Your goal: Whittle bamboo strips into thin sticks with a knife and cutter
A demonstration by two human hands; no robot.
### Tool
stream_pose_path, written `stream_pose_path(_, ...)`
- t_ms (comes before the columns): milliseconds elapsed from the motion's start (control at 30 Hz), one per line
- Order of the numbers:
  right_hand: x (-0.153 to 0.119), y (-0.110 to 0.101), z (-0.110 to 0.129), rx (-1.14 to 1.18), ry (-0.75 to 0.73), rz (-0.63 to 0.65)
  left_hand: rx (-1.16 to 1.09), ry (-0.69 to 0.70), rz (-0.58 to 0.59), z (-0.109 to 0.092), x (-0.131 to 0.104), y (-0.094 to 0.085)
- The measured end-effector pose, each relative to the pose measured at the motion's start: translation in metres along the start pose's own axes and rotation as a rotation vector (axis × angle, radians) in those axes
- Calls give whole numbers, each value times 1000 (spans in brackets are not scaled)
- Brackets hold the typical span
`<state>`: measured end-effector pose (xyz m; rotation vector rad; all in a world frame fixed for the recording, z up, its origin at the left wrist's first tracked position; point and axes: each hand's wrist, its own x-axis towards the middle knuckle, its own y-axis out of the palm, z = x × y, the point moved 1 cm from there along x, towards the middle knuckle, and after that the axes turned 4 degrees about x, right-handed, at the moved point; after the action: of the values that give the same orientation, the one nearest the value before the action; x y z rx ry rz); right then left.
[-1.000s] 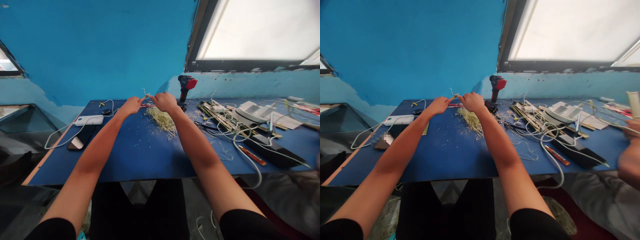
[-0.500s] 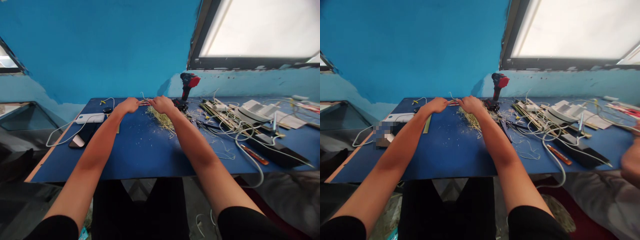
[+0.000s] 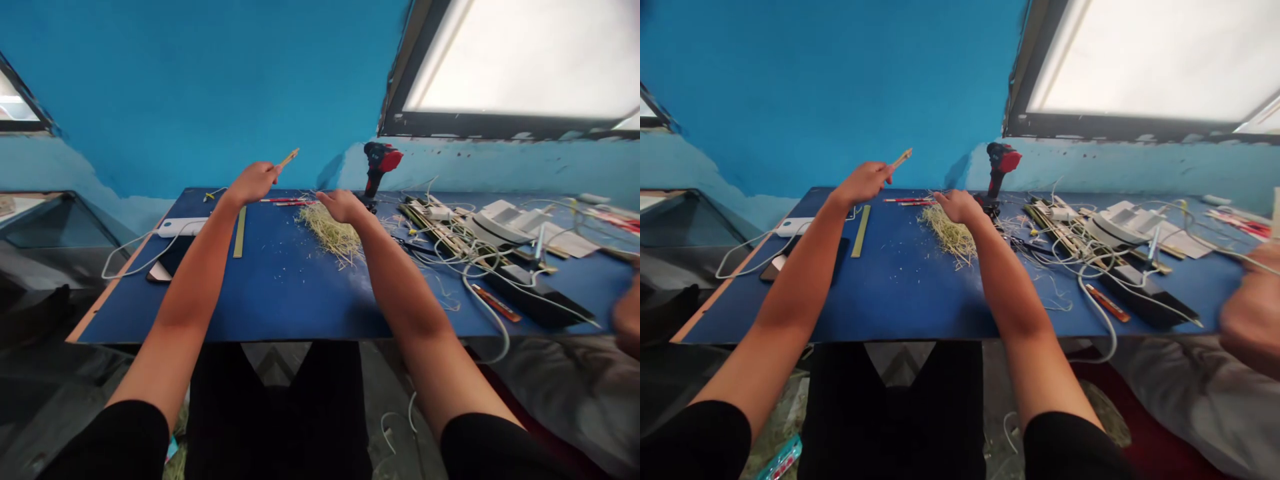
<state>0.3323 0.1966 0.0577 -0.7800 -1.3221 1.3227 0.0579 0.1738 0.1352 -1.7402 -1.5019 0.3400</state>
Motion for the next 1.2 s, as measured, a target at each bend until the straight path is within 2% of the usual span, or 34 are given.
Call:
stream_pose_path(67, 3, -14, 7, 40, -1, -42, -161, -47, -8, -2, 0, 6)
stream_pose_path(167, 7, -38, 13, 218, 61, -163, -411, -83, 12, -2, 0, 7)
stream_pose_path(333, 6, -70, 42, 687, 21, -423, -544, -23, -14, -4, 1, 12)
stream_pose_path(433, 3, -76, 67, 990, 3, -386, -596, -25, 32, -10, -3, 21)
stream_pose_path(533, 1, -76, 83, 1136, -34, -337, -638, -14, 80, -19, -8, 28)
stream_pose_path(700, 0, -74, 82, 1282, -84, -364, -604, 10, 150, -31, -14, 32)
stream_pose_path(833, -1, -74, 71, 1241, -90, -396, -600, 64, 181, -30, -16, 33)
stream_pose_path(933, -2, -75, 67, 1096, -87, -451, -638, 115, 157, -26, -15, 35)
stream_pose_path(1067, -8, -74, 70, 686, -107, -508, -668, 57, 45, -25, -14, 33)
stream_pose_path(1200, -15, -71, 82, 256, -77, -471, -688, -3, -50, -28, -15, 27)
